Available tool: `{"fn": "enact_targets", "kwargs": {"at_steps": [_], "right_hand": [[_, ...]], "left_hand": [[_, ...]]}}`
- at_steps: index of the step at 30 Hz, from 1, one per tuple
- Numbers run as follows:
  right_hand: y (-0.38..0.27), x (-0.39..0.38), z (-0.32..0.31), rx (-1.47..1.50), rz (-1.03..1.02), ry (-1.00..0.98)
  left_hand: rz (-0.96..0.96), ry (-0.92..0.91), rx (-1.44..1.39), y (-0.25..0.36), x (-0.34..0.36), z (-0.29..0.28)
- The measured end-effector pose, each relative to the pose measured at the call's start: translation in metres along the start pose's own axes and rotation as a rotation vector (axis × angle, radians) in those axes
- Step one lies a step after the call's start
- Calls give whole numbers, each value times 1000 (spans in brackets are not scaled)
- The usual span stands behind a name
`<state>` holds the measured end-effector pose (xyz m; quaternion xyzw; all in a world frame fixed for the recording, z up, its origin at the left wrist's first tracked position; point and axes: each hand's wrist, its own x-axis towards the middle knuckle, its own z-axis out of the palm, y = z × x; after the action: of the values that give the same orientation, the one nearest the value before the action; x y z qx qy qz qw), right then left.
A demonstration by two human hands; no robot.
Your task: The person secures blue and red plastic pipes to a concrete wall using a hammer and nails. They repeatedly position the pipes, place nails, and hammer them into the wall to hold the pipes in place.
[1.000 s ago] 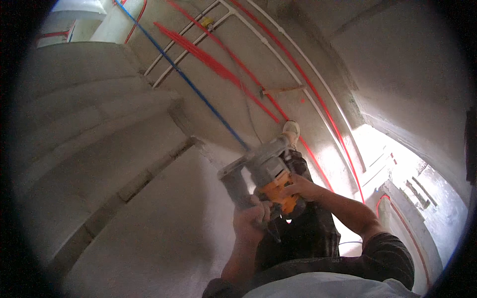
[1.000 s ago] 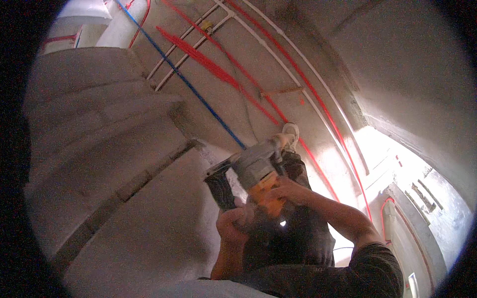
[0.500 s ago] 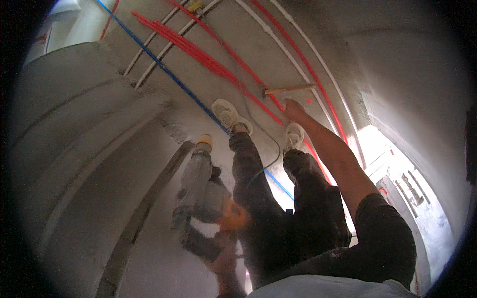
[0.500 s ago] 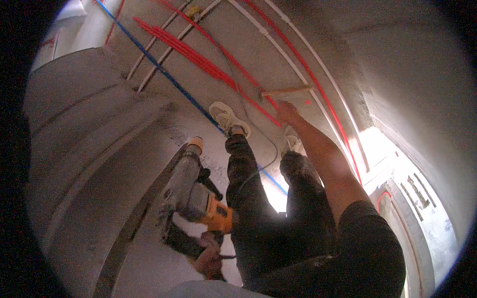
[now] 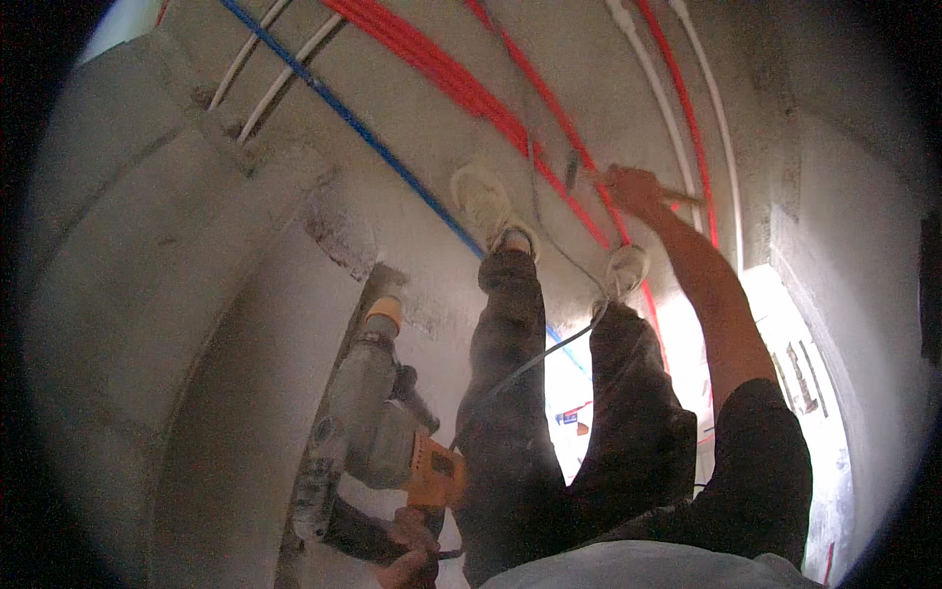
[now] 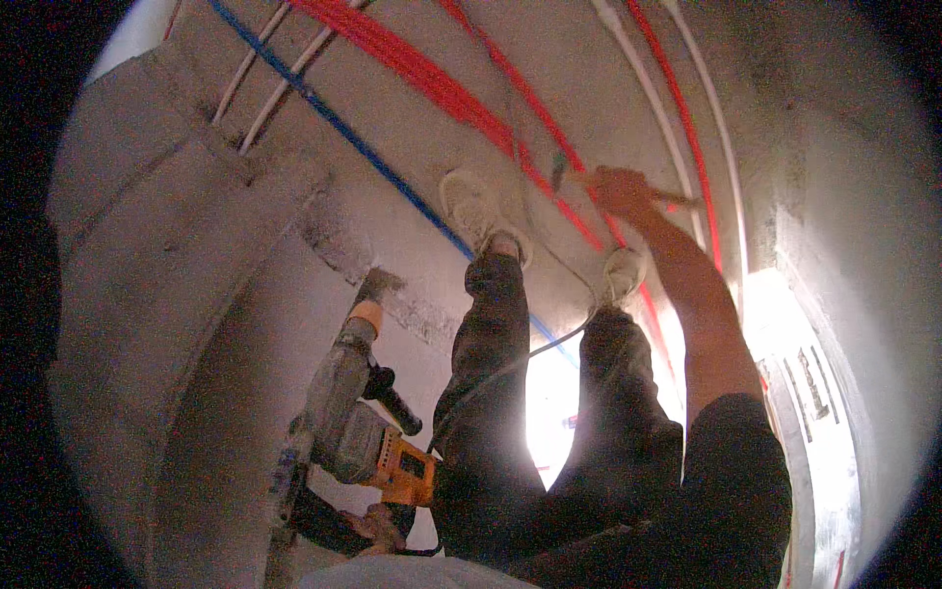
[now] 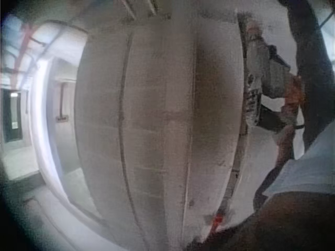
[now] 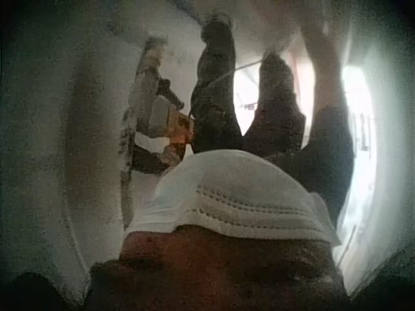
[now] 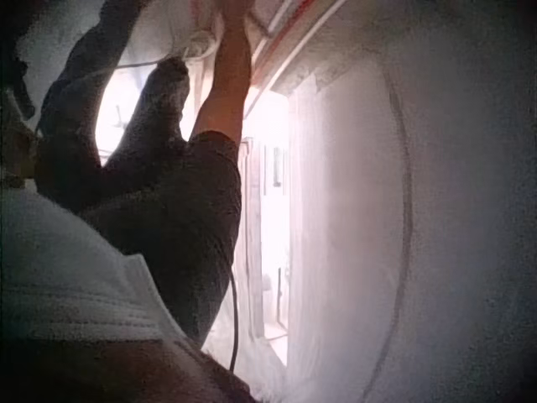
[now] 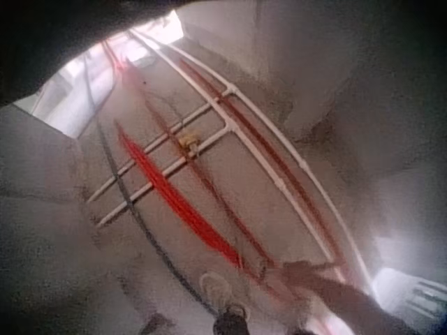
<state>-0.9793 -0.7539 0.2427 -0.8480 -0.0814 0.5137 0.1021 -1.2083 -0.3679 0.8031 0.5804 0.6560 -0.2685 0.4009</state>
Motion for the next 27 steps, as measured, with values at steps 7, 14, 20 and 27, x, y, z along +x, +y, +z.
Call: {"fn": "enact_targets", "kwargs": {"at_steps": [7, 14, 20, 27], "right_hand": [[-96, 71, -43, 546, -19, 308], [-107, 113, -91, 1458, -3, 120], [-141, -61, -232, 1470, -15, 161], [-139, -254, -470, 1507, -84, 445]], "left_hand": [[24, -103, 176, 56, 8, 16], [157, -272, 465, 110, 14, 39], [424, -264, 260, 128, 8, 48], [538, -268, 163, 140, 43, 57]]}}
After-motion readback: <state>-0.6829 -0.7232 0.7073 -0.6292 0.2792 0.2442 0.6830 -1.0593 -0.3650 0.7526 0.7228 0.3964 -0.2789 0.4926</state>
